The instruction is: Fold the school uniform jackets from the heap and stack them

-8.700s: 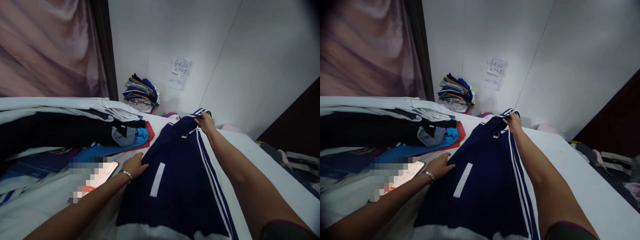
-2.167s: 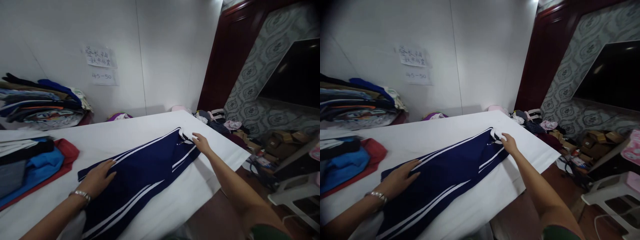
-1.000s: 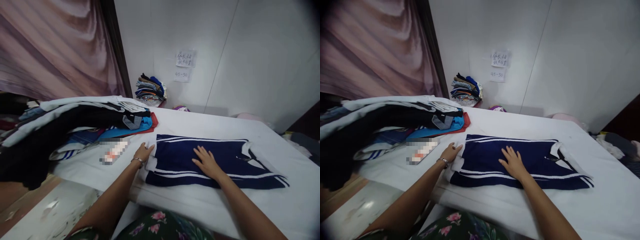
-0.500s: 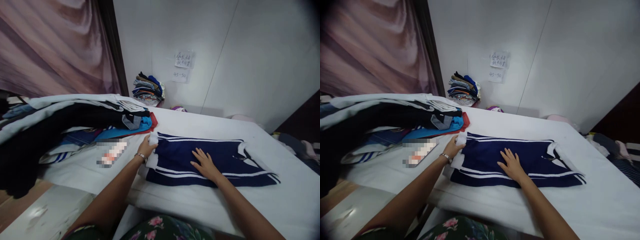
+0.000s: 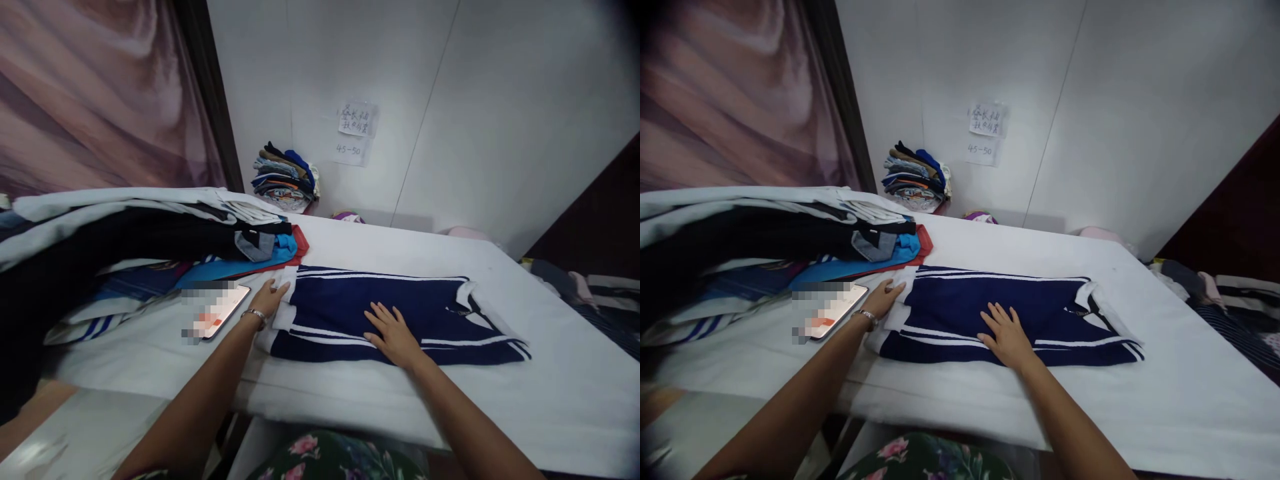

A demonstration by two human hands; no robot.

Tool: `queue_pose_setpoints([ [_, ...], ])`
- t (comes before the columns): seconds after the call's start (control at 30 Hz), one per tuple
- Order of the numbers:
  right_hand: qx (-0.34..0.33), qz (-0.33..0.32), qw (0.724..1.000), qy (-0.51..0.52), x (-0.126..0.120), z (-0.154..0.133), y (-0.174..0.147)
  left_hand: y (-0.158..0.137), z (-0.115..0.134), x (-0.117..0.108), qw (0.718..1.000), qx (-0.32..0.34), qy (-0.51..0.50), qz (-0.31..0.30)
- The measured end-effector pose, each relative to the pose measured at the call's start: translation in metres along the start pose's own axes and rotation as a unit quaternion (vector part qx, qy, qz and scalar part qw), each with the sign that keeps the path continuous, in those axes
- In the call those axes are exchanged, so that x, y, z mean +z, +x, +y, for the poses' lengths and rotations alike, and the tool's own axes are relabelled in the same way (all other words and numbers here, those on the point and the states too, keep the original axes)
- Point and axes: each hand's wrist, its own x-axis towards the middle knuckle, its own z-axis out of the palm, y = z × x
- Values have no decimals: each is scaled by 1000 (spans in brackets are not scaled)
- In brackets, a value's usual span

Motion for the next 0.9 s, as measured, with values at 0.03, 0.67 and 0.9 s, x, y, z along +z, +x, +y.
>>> queue_pose_setpoints([
  [0.03,3,12,1000,9,0,0,-1,-6,-3,-4,1000,3,0,0],
  [0.67,-74,10,994,81,30,-65,48,-68,-17,-1,986,108,129,13],
  [0.9,-69,19,991,114,33,-62,49,-79,16,-9,968,169,169,78],
])
